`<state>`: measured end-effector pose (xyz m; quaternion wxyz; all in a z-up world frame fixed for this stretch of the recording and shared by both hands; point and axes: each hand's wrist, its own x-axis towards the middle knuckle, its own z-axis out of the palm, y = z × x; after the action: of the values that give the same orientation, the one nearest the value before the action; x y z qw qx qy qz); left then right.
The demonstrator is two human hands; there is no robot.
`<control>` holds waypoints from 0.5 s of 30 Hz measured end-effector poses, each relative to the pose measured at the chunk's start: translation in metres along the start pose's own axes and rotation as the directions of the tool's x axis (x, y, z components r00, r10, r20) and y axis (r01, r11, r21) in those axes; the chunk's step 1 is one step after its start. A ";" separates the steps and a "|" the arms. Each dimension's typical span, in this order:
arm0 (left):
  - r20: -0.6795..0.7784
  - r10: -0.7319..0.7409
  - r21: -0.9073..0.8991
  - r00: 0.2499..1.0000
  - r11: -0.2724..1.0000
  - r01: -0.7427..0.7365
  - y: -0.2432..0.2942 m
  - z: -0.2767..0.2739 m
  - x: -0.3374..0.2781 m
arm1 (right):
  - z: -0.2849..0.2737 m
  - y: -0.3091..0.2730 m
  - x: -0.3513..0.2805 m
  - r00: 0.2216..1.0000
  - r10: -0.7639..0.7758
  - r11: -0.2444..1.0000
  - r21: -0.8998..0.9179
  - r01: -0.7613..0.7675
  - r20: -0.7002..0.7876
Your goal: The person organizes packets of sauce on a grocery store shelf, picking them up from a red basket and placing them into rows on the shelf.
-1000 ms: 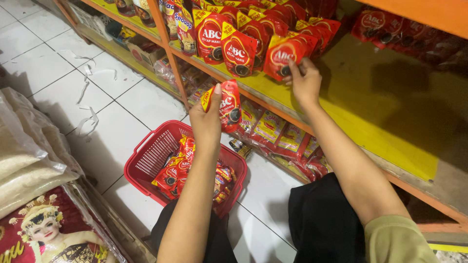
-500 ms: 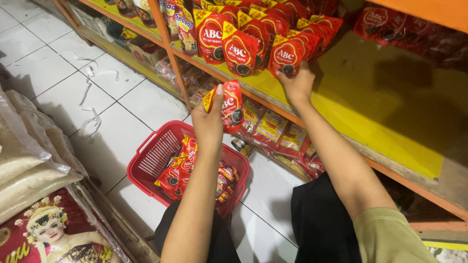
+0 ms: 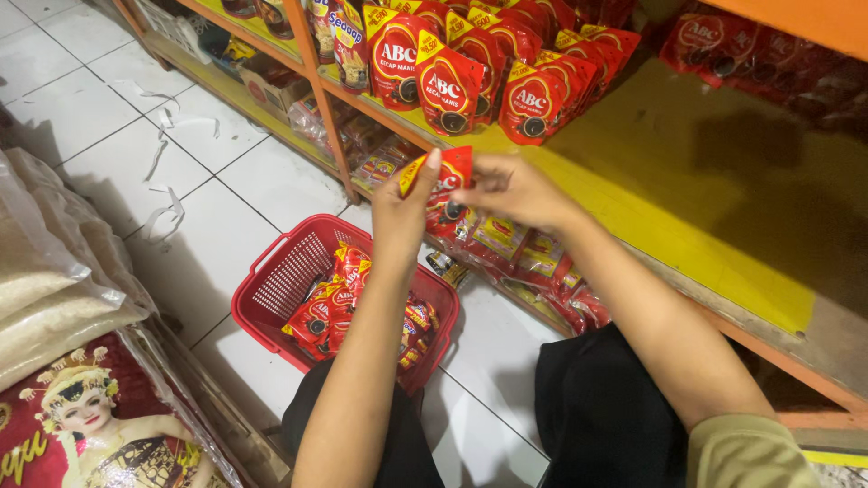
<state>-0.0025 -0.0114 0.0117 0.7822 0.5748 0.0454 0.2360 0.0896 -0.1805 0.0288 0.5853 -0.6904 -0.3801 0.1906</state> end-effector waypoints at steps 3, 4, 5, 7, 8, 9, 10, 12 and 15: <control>0.024 0.020 -0.040 1.000 0.999 -0.019 -0.009 0.005 0.003 | 0.005 0.008 0.003 0.997 0.029 0.993 -0.110 -0.036 -0.071; 0.014 0.011 -0.054 1.000 0.999 -0.010 -0.012 0.005 0.004 | 0.003 0.015 0.005 0.991 -0.002 0.989 -0.150 -0.018 -0.133; 0.014 0.041 -0.033 0.999 0.999 -0.041 -0.013 0.004 0.006 | -0.002 0.021 0.009 0.968 -0.067 0.992 -0.123 0.038 -0.242; 0.015 0.102 0.010 0.995 0.995 -0.102 -0.017 0.000 0.008 | -0.020 0.034 0.019 0.874 -0.179 0.984 -0.089 0.156 -0.451; 0.008 0.082 0.048 0.997 0.995 -0.083 -0.019 -0.001 0.009 | -0.030 0.041 0.023 0.828 -0.196 0.980 -0.121 0.155 -0.525; 0.001 0.063 0.086 0.998 0.994 -0.062 -0.021 -0.003 0.011 | -0.042 0.049 0.026 0.775 -0.214 0.976 -0.154 0.152 -0.594; -0.005 0.044 0.122 0.999 0.992 -0.043 -0.023 -0.003 0.013 | -0.055 0.057 0.028 0.715 -0.236 0.971 -0.189 0.146 -0.658; 0.043 0.020 0.108 0.999 0.994 -0.025 -0.028 -0.005 0.015 | -0.072 0.078 0.032 0.729 -0.171 0.977 -0.208 0.041 -0.663; 0.071 -0.051 0.045 0.996 0.998 0.048 -0.035 -0.005 0.017 | -0.083 0.104 0.034 0.726 -0.161 0.965 -0.262 -0.026 -0.668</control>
<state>0.0212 -0.0075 -0.0186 0.7762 0.5985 0.0366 0.1946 0.2019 -0.2128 -0.0441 0.5976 -0.7661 -0.1839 -0.1487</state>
